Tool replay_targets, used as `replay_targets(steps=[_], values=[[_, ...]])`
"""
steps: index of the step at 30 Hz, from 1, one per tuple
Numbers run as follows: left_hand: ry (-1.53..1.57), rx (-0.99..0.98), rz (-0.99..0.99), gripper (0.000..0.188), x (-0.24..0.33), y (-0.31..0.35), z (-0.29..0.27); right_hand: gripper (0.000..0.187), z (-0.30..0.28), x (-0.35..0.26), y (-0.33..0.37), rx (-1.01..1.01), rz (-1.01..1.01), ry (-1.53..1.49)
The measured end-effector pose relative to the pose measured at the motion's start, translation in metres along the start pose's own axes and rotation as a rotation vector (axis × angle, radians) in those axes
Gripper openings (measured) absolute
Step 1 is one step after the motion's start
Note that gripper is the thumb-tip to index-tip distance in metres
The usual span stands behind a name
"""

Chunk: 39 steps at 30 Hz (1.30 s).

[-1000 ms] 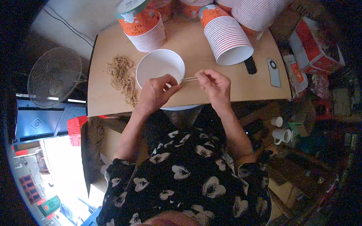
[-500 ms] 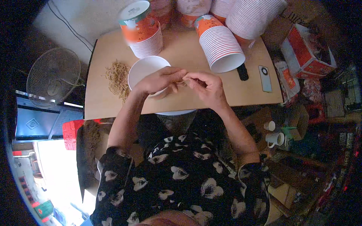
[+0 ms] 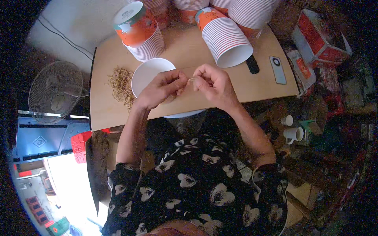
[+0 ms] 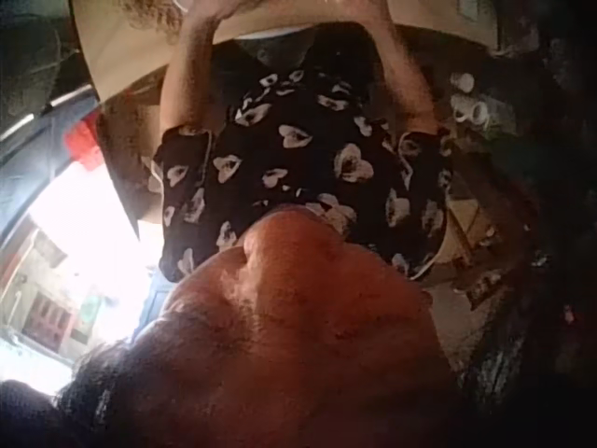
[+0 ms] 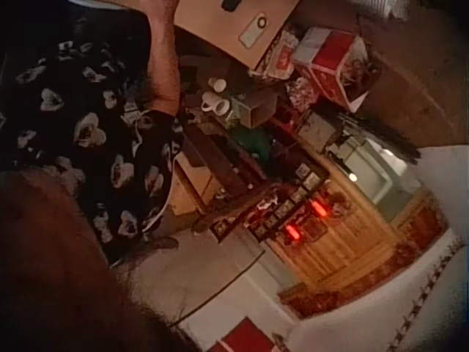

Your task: Preparing stacks of paper cups by attaching rubber bands around them.

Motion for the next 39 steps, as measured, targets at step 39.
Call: replay_targets(steps=[39], values=[[0.083,0.001,-0.034,0.020,-0.020,0.002,-0.016,0.008,-0.006,0.005,-0.011,-0.055,-0.065,0.070]])
Point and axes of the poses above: each hand's wrist, its own y-axis away from the middle knuckle, its own z-axis out of the palm, x = y × z, the point moved 6 cm from there along -y, towards the middle knuckle, and after that the axes turned 10 degrees about -z, right-handed, at the moved point
